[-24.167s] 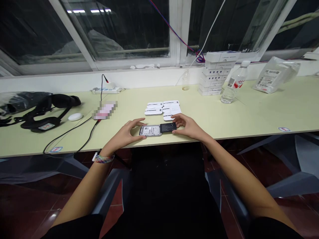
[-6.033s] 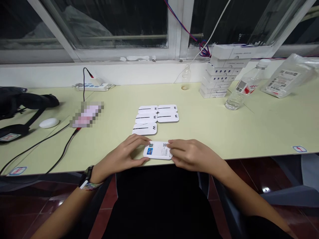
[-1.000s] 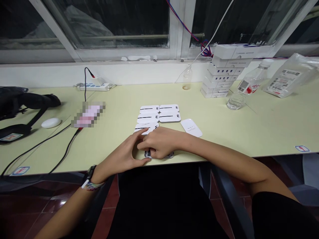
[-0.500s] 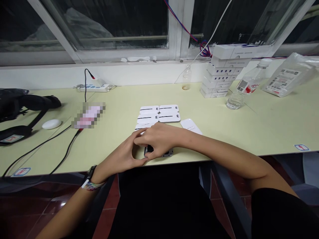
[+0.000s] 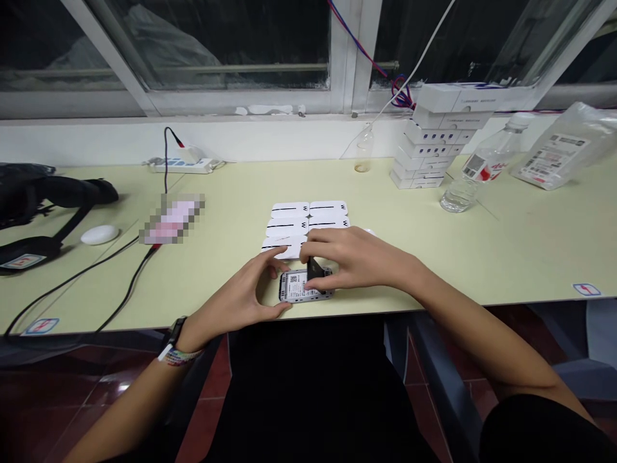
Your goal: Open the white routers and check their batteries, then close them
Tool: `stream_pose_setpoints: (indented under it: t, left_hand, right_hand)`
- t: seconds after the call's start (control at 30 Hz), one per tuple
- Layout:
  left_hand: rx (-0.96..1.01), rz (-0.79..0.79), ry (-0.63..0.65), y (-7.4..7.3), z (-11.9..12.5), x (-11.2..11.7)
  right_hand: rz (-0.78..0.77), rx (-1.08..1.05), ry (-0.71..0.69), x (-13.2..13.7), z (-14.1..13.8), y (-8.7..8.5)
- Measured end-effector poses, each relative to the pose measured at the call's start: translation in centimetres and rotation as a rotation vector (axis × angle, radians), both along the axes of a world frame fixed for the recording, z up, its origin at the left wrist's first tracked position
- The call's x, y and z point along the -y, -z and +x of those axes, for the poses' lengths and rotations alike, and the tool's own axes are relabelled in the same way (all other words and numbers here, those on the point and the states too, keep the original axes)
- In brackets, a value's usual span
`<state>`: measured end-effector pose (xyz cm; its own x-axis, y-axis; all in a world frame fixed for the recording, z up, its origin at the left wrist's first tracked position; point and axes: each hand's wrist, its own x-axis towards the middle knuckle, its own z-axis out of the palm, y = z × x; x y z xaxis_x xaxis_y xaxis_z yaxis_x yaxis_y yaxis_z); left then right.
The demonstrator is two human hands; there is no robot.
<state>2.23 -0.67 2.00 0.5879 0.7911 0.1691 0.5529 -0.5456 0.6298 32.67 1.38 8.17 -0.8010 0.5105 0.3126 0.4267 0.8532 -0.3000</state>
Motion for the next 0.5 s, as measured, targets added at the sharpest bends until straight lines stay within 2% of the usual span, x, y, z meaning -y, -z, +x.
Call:
stream_pose_setpoints:
  t: [0.13, 0.23, 0.5]
  left_hand:
    - [0.005, 0.021, 0.008, 0.1, -0.1, 0.0]
    - [0.009, 0.033, 0.015, 0.1, -0.1, -0.1]
    - [0.008, 0.071, 0.027, 0.2, -0.2, -0.1]
  right_hand:
    - [-0.121, -0.106, 0.03, 0.8, 2.4, -0.4]
    - [-0.175, -0.157, 0.081, 1.5, 3.9, 0.0]
    - [-0.205, -0.289, 0.306, 3.4, 6.5, 3.7]
